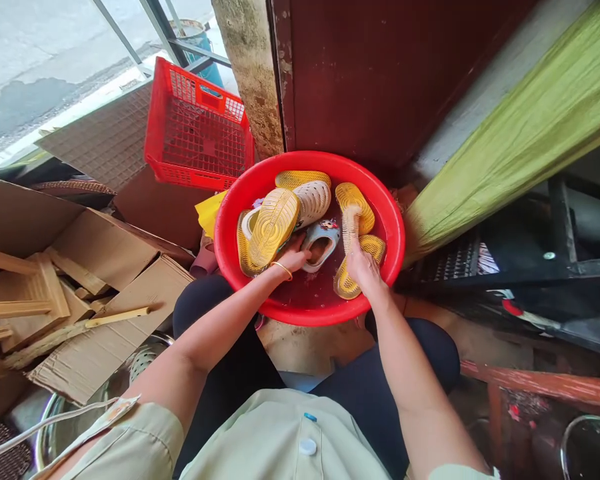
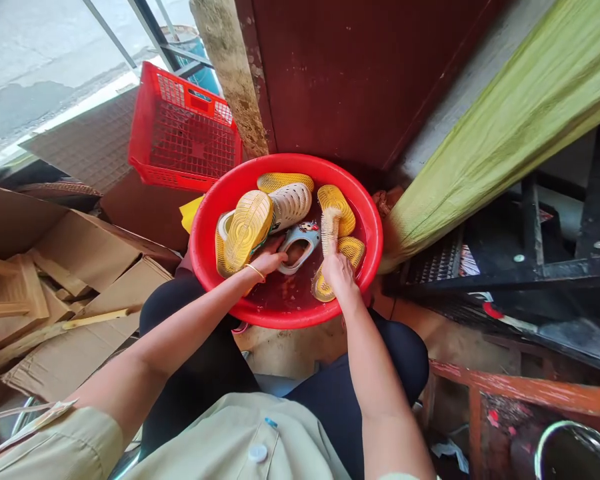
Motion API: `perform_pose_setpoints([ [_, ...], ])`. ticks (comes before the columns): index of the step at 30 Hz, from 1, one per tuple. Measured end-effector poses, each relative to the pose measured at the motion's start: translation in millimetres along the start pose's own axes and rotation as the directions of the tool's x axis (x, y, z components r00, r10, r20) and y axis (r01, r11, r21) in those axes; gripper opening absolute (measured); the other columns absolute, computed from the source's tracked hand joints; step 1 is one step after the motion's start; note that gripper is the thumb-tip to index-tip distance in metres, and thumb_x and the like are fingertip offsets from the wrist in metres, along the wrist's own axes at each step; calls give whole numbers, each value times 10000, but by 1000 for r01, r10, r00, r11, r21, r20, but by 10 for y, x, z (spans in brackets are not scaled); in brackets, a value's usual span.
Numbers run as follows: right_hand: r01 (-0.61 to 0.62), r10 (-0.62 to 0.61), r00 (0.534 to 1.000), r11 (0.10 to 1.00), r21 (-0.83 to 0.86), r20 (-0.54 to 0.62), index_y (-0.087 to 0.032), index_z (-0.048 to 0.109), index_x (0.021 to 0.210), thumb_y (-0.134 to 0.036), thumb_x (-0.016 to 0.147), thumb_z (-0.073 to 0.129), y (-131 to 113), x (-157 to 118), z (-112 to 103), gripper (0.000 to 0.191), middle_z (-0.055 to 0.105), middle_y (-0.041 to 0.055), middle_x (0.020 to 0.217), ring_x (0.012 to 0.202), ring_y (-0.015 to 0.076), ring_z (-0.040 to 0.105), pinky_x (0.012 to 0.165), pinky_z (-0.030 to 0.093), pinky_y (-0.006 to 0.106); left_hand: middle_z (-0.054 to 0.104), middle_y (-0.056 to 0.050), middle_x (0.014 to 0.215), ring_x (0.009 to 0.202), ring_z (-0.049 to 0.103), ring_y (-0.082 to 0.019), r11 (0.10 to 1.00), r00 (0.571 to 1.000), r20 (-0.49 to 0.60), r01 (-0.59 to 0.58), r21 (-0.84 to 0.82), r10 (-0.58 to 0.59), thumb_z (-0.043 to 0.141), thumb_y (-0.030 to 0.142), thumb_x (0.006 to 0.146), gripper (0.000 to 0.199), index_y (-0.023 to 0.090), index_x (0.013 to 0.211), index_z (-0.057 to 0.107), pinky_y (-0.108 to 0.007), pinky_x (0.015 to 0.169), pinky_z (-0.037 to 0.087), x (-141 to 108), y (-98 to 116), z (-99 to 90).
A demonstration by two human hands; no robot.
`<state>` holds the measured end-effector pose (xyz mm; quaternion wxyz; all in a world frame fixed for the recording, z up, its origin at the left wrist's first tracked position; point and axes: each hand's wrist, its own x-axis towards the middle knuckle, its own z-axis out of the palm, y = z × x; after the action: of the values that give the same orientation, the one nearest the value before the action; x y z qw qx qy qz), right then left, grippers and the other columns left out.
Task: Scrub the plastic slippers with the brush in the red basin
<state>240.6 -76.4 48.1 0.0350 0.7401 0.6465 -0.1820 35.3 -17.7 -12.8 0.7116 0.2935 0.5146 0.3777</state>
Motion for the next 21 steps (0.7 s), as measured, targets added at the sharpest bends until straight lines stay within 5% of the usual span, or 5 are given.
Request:
perform_pose_setpoints([
  [3, 36, -37, 999, 998, 43, 35, -145, 218, 1683, -250, 1038, 364, 55, 45, -11, 669, 771, 188, 1094, 950, 310, 743, 831, 526, 370, 734, -75, 1277, 1398, 539, -326, 945, 976, 18, -215, 245, 217, 735, -6, 578, 700, 262, 1224, 726, -393, 1204, 386, -48, -32, -39],
  [7, 57, -90, 976, 985, 163, 197, -236, 281, 1670, -307, 1025, 388, 104, -69, -76, 658, 753, 145, 1214, 805, 250, 752, 748, 531, 325, 700, -86, 1354, 1422, 519, -330, 832, 957, 70, -280, 480, 282, 649, -9, 636, 782, 237, 1379, 656, -431, 1259, 312, -36, -59, -80],
  [12, 118, -145, 949, 987, 110, 279, -97, 145, 1682, -269, 1003, 388, -78, -444, -134, 741, 777, 188, 1072, 899, 306, 754, 773, 513, 344, 652, -41, 1433, 1376, 562, -259, 527, 940, 112, -277, 804, 324, 505, -11, 771, 853, 266, 1576, 458, -398, 1213, 408, 25, -40, -100],
  [17, 139, -187, 921, 977, 160, 343, -181, 346, 1629, -283, 1009, 390, 55, -566, -341, 630, 788, 117, 966, 842, 284, 751, 740, 498, 318, 646, -109, 1419, 1208, 662, -268, 226, 947, 182, -244, 943, 266, 458, 8, 892, 746, 233, 1603, 423, -371, 1090, 507, -35, -74, -55],
  [21, 41, -55, 986, 995, 91, 160, -215, 353, 1634, -325, 1034, 386, 320, -405, -460, 611, 787, 119, 1022, 891, 288, 744, 791, 504, 330, 549, -186, 1486, 1160, 675, -322, -83, 957, 219, -207, 975, 190, 493, 77, 941, 665, 234, 1585, 446, -394, 960, 555, -108, -128, 17],
])
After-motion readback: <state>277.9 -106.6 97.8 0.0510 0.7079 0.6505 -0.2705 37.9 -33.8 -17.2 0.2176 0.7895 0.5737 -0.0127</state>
